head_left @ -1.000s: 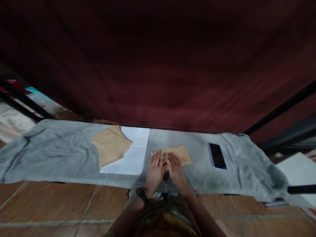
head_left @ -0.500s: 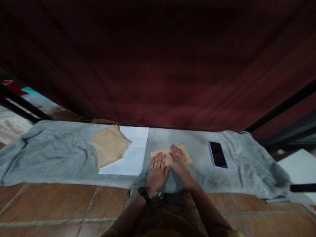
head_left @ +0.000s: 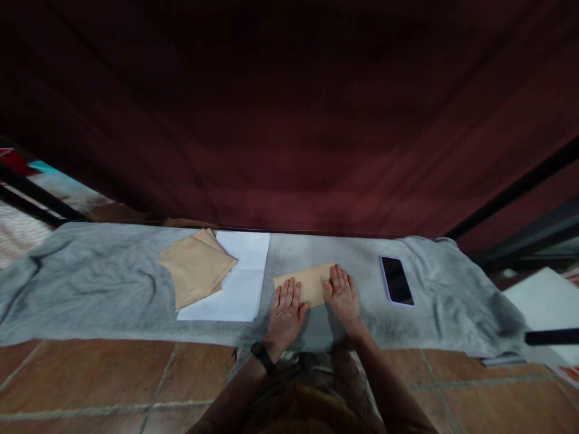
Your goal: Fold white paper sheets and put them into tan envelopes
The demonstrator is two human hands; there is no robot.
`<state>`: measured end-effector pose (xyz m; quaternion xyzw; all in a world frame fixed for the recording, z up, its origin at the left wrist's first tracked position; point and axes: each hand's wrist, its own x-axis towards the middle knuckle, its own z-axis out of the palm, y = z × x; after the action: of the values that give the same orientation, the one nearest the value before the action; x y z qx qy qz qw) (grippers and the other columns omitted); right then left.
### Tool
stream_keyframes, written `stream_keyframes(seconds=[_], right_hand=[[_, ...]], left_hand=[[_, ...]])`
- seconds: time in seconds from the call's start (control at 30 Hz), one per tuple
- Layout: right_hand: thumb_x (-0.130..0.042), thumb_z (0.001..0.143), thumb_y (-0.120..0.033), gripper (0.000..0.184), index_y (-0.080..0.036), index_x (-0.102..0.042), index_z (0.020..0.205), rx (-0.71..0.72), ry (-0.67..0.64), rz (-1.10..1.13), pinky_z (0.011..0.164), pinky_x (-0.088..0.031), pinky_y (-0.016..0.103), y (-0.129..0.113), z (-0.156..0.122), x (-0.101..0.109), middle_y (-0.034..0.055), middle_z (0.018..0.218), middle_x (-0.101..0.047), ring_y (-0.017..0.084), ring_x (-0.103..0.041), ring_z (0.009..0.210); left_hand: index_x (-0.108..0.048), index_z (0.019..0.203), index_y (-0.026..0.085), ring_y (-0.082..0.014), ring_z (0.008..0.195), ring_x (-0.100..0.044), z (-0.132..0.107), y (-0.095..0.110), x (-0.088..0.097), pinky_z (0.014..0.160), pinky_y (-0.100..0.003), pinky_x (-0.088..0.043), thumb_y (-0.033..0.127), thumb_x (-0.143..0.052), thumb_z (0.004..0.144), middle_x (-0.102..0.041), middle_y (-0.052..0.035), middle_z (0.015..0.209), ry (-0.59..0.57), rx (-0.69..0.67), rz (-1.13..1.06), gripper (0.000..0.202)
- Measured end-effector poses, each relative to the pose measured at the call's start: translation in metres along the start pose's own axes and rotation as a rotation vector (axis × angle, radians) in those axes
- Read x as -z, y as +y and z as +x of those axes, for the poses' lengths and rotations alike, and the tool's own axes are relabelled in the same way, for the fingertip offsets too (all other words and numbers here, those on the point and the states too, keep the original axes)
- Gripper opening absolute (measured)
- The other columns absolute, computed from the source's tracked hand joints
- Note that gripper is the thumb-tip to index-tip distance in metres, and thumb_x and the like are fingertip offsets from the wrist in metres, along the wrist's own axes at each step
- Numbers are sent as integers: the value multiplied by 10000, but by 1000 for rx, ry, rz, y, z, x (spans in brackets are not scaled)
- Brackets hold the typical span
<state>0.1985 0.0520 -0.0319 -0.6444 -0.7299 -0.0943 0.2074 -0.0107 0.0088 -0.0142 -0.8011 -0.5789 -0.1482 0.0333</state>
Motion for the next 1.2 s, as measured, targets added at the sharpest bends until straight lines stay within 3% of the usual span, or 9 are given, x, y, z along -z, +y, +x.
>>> stream_keyframes(seconds=[0.13,0.33,0.47,0.67,0.93,1.07,1.2], right_hand=[[-278,1090,-378,575,-49,-424,1539,-10,-37,-18,1185,-304,476,-1,0,1,203,1542,-498,300,-456,1430],[-289,1079,-320,554,-62,-390,1558,6,-91,-33,1200,-285,483,-1,-1,5,196,1586,-441,294,-405,1464],[-301,1062,-279,558,-71,-355,1577,20,-79,-17,1191,-296,508,-1,0,6,201,1588,-435,298,-407,1463],[-299,1084,-333,545,-55,-431,1534,-15,-17,4,1193,-296,485,-3,1,5,210,1553,-481,289,-437,1448],[-315,1084,-337,546,-59,-427,1540,-11,-7,18,1182,-313,500,-5,2,7,201,1548,-486,308,-470,1423],[-316,1083,-336,546,-49,-436,1531,-25,-9,9,1182,-312,501,-4,2,8,208,1518,-521,303,-492,1403],[-298,1081,-352,551,-55,-477,1509,-83,-21,-1,1191,-269,585,-14,8,8,226,1515,-517,350,-494,1398]], left_hand=[[-391,1547,94,-273,1532,-319,12,13,-1,1258,-522,-283,344,-352,1049,-392,-158,1621,-11,-14,-38,559],[-419,1534,97,-250,1544,-287,52,42,-6,1281,-482,-243,356,-303,1060,-390,-122,1629,-96,-112,-94,553],[-418,1534,79,-261,1539,-301,65,41,-12,1280,-487,-230,406,-317,1058,-393,-147,1623,-106,-92,-61,587],[-354,1567,69,-277,1527,-329,51,17,-15,1268,-518,-233,390,-336,1050,-413,-175,1605,-43,-46,-15,609],[-347,1568,72,-315,1537,-297,13,-11,3,1237,-550,-288,468,-339,1056,-383,-191,1618,52,92,40,647],[-353,1557,40,-317,1521,-334,6,-16,3,1211,-526,-345,479,-339,1056,-410,-222,1595,50,114,40,666],[-396,1554,108,-326,1517,-341,7,-15,5,1198,-536,-359,470,-373,1050,-391,-201,1613,38,108,46,621]])
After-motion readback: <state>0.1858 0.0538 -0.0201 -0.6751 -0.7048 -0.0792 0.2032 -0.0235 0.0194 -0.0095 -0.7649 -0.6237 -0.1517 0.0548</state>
